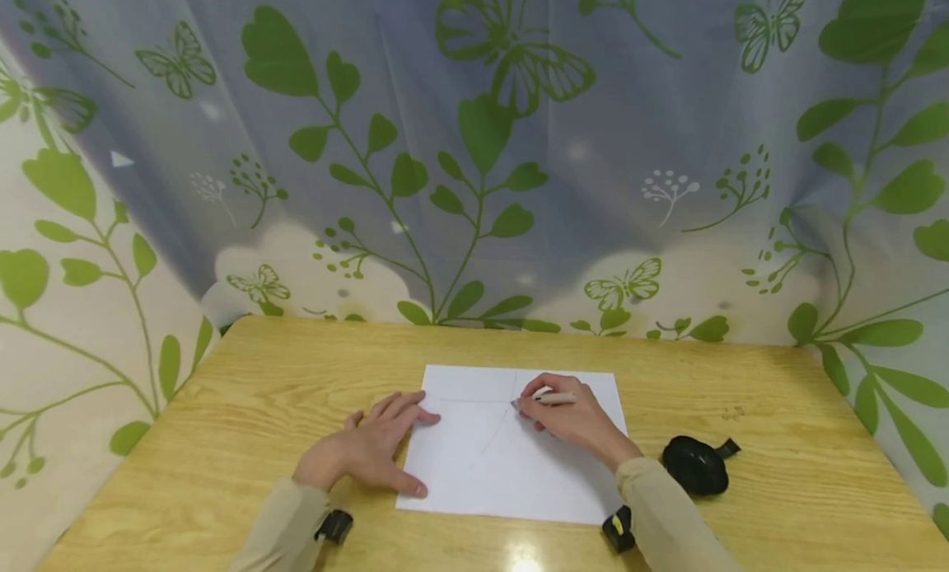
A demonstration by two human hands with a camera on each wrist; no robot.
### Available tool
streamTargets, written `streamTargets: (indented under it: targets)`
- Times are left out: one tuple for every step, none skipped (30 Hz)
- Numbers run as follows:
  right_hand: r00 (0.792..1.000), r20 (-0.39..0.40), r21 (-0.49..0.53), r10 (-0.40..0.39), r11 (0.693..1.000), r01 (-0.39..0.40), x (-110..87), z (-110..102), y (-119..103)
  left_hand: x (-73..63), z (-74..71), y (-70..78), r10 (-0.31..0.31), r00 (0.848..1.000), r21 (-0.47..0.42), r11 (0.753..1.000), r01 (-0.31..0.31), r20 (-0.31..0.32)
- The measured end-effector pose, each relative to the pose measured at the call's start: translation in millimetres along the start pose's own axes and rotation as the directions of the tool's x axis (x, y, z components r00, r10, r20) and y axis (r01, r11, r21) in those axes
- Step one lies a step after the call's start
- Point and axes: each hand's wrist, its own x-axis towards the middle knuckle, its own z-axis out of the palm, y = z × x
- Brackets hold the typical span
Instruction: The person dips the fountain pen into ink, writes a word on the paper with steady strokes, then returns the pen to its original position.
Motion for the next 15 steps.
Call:
streamTargets:
  targets:
    - [1.000,0.000,-0.003,-0.002,1.000,0.002,-0.2,0.2,-0.2,0.0,0.0,0.0,-0.001,1.000,0.000,1.000,0.001,0.000]
    - [1.000,-0.002,-0.006,-0.001,1.000,0.001,-0.1,0.3,-0.3,0.0,0.0,0.1,-0.002,1.000,0.001,1.000,0.002,-0.001]
    - [1.000,-0.004,-0.009,-0.002,1.000,0.001,-0.3,0.5,-0.6,0.0,0.0,0.1,-0.003,1.000,0.000,1.000,0.003,-0.001]
    - [1.000,-0.005,-0.012,-0.002,1.000,0.002,-0.6,0.7,-0.9,0.1,0.1,0.1,-0.004,1.000,0.000,1.000,0.004,-0.001]
    - [1.000,-0.007,-0.015,-0.001,1.000,0.001,-0.4,0.6,-1.0,0.1,0.3,0.1,-0.005,1.000,0.001,1.000,0.005,-0.001]
    - [1.000,-0.008,-0.019,-0.002,1.000,0.002,-0.4,0.7,-1.3,0.2,0.3,0.2,-0.006,1.000,0.001,1.000,0.006,-0.001]
    - [1.000,-0.009,-0.021,-0.003,1.000,0.002,-0.4,0.7,-1.4,0.2,0.3,0.2,-0.006,1.000,0.002,1.000,0.006,-0.001]
    - [1.000,-0.012,-0.022,-0.002,1.000,0.002,-0.5,0.6,-1.6,0.3,0.4,0.2,-0.006,1.000,0.003,1.000,0.006,-0.002]
    - [1.000,-0.013,-0.022,-0.003,1.000,0.003,-0.8,0.7,-1.9,0.4,0.6,0.1,-0.006,1.000,0.003,1.000,0.006,-0.002]
    - [1.000,-0.014,-0.022,-0.002,1.000,0.002,-0.9,0.6,-2.0,0.4,0.8,0.1,-0.006,1.000,0.005,1.000,0.006,-0.002]
    - [1.000,-0.014,-0.021,-0.002,1.000,0.001,-1.0,0.6,-2.1,0.5,1.0,0.0,-0.006,1.000,0.006,1.000,0.006,-0.002]
    - [1.000,-0.014,-0.021,-0.001,1.000,0.001,-1.2,0.7,-2.3,0.5,1.1,-0.1,-0.007,1.000,0.007,1.000,0.007,-0.002]
    - [1.000,-0.014,-0.021,0.001,1.000,-0.001,-1.3,0.7,-2.3,0.6,1.3,-0.3,-0.007,1.000,0.007,1.000,0.007,-0.003]
    - [1.000,-0.014,-0.019,0.004,1.000,-0.004,-1.3,0.7,-2.4,0.6,1.4,-0.4,-0.007,1.000,0.006,1.000,0.007,-0.003]
    - [1.000,-0.015,-0.017,0.006,1.000,-0.007,-1.3,0.7,-2.4,0.7,1.5,-0.5,-0.007,1.000,0.005,1.000,0.007,-0.003]
